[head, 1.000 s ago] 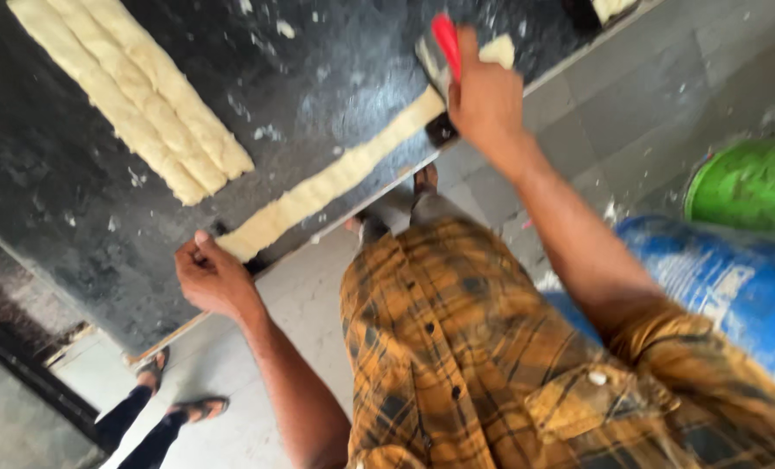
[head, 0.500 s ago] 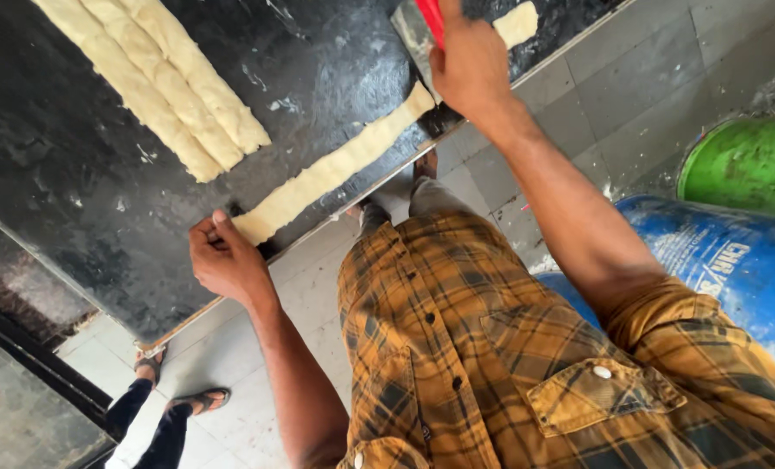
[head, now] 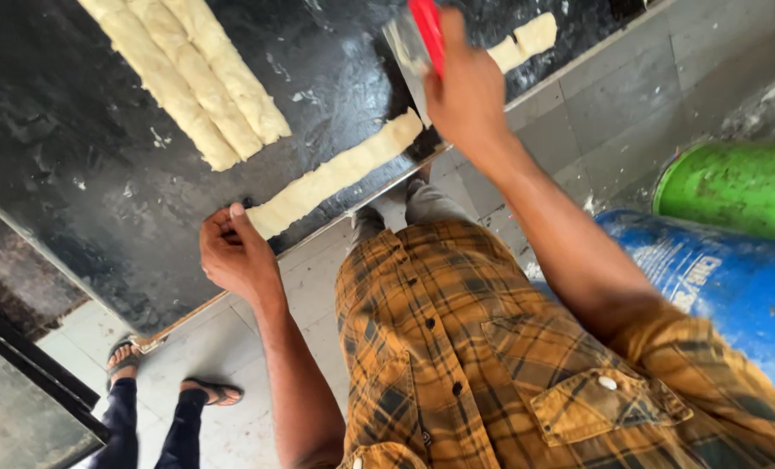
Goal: The person uses a hand scraper to cut strips of dough into small squares and then rolls each square between their hands to form small dough balls, placing them onto a tray.
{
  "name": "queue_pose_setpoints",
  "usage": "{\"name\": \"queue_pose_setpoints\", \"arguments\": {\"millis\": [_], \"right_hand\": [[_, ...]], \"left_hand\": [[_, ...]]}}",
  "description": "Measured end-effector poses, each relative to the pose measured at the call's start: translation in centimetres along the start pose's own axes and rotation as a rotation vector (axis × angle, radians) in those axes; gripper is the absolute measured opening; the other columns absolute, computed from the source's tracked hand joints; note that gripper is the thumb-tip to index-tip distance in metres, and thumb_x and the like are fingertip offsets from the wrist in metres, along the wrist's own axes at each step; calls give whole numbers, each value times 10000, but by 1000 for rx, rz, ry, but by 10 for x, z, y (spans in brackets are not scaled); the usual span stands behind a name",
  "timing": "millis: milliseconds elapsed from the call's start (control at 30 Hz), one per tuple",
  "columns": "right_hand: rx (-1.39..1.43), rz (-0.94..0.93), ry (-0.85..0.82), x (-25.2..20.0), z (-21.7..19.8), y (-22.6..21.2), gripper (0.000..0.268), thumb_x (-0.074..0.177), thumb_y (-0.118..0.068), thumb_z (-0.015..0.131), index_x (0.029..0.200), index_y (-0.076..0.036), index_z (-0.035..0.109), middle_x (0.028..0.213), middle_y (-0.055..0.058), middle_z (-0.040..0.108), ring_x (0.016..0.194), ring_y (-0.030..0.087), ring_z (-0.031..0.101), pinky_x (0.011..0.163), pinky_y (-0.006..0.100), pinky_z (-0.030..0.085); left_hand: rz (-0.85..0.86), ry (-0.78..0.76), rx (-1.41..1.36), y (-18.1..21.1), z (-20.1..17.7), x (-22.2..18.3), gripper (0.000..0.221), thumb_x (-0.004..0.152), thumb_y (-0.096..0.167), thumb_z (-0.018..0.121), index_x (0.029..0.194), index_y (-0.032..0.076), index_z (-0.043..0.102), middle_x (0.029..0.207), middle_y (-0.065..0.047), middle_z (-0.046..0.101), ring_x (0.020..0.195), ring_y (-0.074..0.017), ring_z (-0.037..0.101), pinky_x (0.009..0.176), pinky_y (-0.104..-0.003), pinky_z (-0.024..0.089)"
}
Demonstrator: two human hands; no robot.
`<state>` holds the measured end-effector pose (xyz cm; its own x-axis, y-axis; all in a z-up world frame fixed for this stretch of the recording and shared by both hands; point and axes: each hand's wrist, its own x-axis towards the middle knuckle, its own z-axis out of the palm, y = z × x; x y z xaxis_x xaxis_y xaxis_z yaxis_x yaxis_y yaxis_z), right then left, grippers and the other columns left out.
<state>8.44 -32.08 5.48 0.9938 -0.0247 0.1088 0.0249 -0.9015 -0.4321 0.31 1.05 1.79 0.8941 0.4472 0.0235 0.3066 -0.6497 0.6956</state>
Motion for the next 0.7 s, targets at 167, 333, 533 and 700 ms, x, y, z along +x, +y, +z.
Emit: {"name": "queue_pose_setpoints", "arguments": {"millis": [167, 333, 533, 700], "right_hand": [[26, 74, -119, -51, 22, -37, 641, 883, 9, 660, 1437, -29, 342, 718, 219, 661, 638, 450, 655, 561, 567, 492], [-60, 6, -44, -1, 44, -43, 558, 925, -49, 693, 1368, -51, 355, 789, 200, 670, 696, 450, 653, 591, 571, 484], [171, 171, -191, -62, 31, -59, 585, 903, -17, 657, 1394, -15, 339, 720, 216, 645, 611, 442, 656, 518, 549, 488], [99, 3, -64, -28, 70, -71, 528, 938, -10, 644, 1378, -39, 353, 785, 223, 652, 702, 456, 658, 592, 564, 489]], "left_hand": [[-4, -22, -77, -1, -5, -1, 214, 1008, 220, 751, 944, 19, 714, 797, -78, 675, 605, -174, 602, 537, -329, 449], [17, -26, -85, -1, -8, 2, 195, 1016, 209, 749, 961, 24, 718, 812, -78, 691, 627, -170, 628, 581, -327, 489], [-6, -55, -97, 1, -11, 2, 184, 1009, 204, 744, 959, 27, 730, 825, -94, 697, 632, -181, 649, 563, -325, 499], [33, -37, -138, 0, -8, 5, 181, 1049, 197, 723, 1001, 23, 726, 863, -92, 697, 677, -178, 652, 609, -319, 519]]}}
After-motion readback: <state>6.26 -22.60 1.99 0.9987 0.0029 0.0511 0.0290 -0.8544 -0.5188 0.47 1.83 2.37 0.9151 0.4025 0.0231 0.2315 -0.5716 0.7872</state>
